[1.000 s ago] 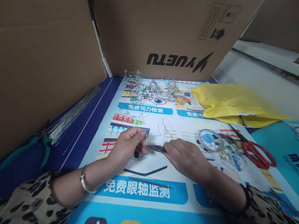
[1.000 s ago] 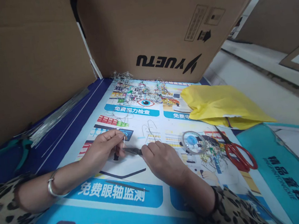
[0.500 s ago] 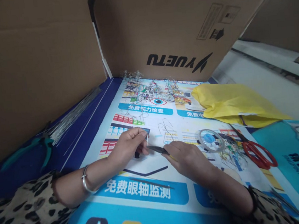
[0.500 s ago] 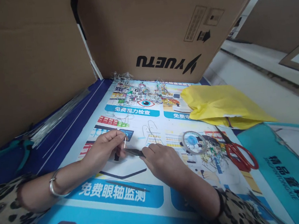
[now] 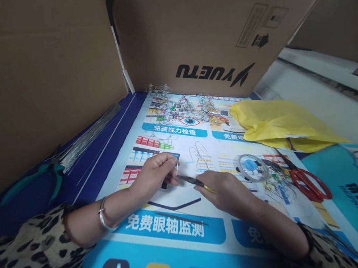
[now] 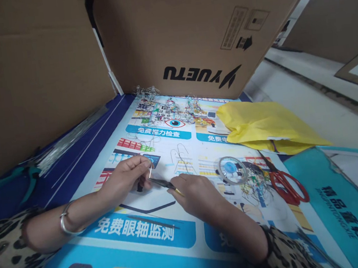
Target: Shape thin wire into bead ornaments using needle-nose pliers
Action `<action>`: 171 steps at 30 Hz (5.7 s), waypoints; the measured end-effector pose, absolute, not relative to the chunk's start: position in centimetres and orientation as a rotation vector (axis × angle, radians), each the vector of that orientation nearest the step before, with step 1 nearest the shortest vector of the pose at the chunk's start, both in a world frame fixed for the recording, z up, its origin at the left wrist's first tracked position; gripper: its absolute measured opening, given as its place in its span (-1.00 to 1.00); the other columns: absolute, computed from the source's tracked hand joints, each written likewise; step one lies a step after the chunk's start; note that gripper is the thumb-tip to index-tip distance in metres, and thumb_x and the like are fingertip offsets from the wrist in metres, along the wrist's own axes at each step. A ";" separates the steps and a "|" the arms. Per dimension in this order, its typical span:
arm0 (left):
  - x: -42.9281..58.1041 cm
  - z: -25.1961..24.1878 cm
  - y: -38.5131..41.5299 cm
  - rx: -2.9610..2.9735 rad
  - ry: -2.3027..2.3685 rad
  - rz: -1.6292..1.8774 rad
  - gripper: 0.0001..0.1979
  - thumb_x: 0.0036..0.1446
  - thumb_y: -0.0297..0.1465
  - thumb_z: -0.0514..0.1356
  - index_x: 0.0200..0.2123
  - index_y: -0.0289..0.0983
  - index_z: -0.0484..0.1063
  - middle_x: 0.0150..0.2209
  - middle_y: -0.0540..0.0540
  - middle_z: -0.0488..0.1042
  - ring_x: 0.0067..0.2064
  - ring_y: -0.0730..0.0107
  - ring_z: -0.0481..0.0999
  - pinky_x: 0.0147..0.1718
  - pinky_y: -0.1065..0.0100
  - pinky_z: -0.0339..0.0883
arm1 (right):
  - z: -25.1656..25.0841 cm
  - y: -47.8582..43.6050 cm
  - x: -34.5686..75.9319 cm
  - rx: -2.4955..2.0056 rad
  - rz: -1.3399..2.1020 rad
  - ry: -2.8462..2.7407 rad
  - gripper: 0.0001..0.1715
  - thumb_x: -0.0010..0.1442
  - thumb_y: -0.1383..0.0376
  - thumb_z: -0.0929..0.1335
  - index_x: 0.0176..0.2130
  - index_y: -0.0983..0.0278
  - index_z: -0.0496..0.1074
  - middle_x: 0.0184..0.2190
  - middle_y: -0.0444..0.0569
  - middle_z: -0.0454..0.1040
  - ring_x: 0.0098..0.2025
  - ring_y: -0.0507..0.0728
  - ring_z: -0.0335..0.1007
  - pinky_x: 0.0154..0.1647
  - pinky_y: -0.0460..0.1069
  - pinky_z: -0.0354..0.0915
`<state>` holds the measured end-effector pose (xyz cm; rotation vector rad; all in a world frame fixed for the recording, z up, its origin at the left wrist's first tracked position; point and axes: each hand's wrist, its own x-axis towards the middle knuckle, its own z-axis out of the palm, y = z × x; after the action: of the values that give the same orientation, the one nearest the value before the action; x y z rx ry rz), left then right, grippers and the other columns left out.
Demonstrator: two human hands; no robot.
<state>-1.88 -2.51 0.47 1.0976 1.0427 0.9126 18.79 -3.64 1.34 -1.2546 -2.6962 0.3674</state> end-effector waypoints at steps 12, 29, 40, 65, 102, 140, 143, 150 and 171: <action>-2.0 0.2 -2.5 1.128 1.003 0.951 -0.80 0.14 -0.27 0.09 -0.41 -0.29 0.31 -0.55 0.07 0.37 -0.57 0.55 0.44 -0.56 0.49 0.25 | 1.8 -3.4 18.7 -1.302 0.579 -2.704 -0.77 0.24 0.20 0.19 -0.32 0.26 0.34 -0.36 -0.05 0.45 -0.32 0.07 0.35 -0.36 -0.09 0.16; -2.1 0.7 -2.8 1.306 0.991 1.033 -0.82 0.16 -0.32 0.07 -0.40 -0.30 0.33 -0.58 0.08 0.38 -0.57 0.56 0.43 -0.53 0.50 0.29 | 1.6 -3.5 18.6 -1.249 0.635 -2.656 -0.80 0.23 0.21 0.21 -0.33 0.25 0.34 -0.39 -0.09 0.42 -0.38 0.03 0.31 -0.39 -0.11 0.15; -2.1 0.6 -2.5 1.244 1.007 1.009 -0.80 0.15 -0.30 0.08 -0.43 -0.30 0.33 -0.55 0.06 0.40 -0.57 0.56 0.43 -0.54 0.50 0.24 | -0.5 -3.6 18.4 -1.161 -0.063 -2.631 -0.83 0.22 0.25 0.22 -0.34 0.27 0.32 -0.40 -0.02 0.36 -0.31 0.11 0.23 -0.33 -0.04 0.12; -2.0 0.7 -2.5 1.196 1.037 0.987 -0.80 0.12 -0.28 0.11 -0.44 -0.30 0.33 -0.57 0.06 0.40 -0.59 0.56 0.42 -0.55 0.50 0.27 | -0.3 -3.8 18.5 -1.153 0.043 -2.657 -0.78 0.24 0.24 0.19 -0.33 0.29 0.33 -0.41 -0.03 0.37 -0.32 0.07 0.27 -0.33 -0.07 0.17; -2.3 0.5 -2.0 1.154 1.066 1.010 -0.77 0.12 -0.24 0.11 -0.37 -0.31 0.37 -0.45 -0.06 0.50 -0.49 0.49 0.46 -0.53 0.48 0.27 | -1.3 -2.6 19.4 -1.229 -0.070 -2.547 -0.81 0.22 0.23 0.22 -0.26 0.26 0.37 -0.36 -0.02 0.42 -0.27 0.08 0.30 -0.29 -0.08 0.17; -2.4 0.4 -2.0 0.923 1.005 1.016 -0.79 0.06 -0.30 0.20 -0.48 -0.31 0.29 -0.27 -0.13 0.52 -0.25 0.32 0.52 -0.33 0.36 0.33 | -1.7 -2.5 19.5 -1.196 -0.035 -2.546 -0.80 0.22 0.21 0.22 -0.26 0.26 0.36 -0.36 -0.03 0.41 -0.28 0.09 0.29 -0.30 -0.07 0.17; -2.3 0.4 -2.1 0.859 0.958 1.025 -0.79 0.03 -0.33 0.22 -0.49 -0.31 0.27 -0.30 -0.12 0.52 -0.25 0.31 0.52 -0.33 0.35 0.35 | -1.8 -2.5 19.5 -1.196 -0.060 -2.544 -0.80 0.21 0.21 0.23 -0.26 0.26 0.37 -0.37 -0.03 0.40 -0.29 0.10 0.28 -0.32 -0.06 0.17; -2.3 0.2 -2.0 0.818 0.906 1.104 -0.82 0.06 -0.35 0.20 -0.47 -0.33 0.30 -0.31 -0.11 0.49 -0.24 0.33 0.51 -0.32 0.36 0.38 | -1.9 -2.4 19.5 -1.187 -0.102 -2.463 -0.80 0.19 0.23 0.25 -0.23 0.28 0.37 -0.34 0.01 0.40 -0.25 0.11 0.28 -0.25 -0.03 0.18; -1.5 0.6 -2.9 0.629 0.956 1.029 -0.83 0.02 -0.37 0.22 -0.47 -0.30 0.29 -0.35 -0.14 0.52 -0.27 0.31 0.51 -0.29 0.32 0.38 | -0.6 -3.1 18.8 -0.903 -0.850 -2.479 -0.76 0.13 0.38 0.31 -0.14 0.32 0.36 -0.30 0.03 0.40 -0.25 0.16 0.20 -0.26 0.06 0.05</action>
<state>-1.53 -2.86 0.61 0.6294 0.9559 1.0292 18.78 -3.07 -0.64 -0.9030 -2.4794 -0.8502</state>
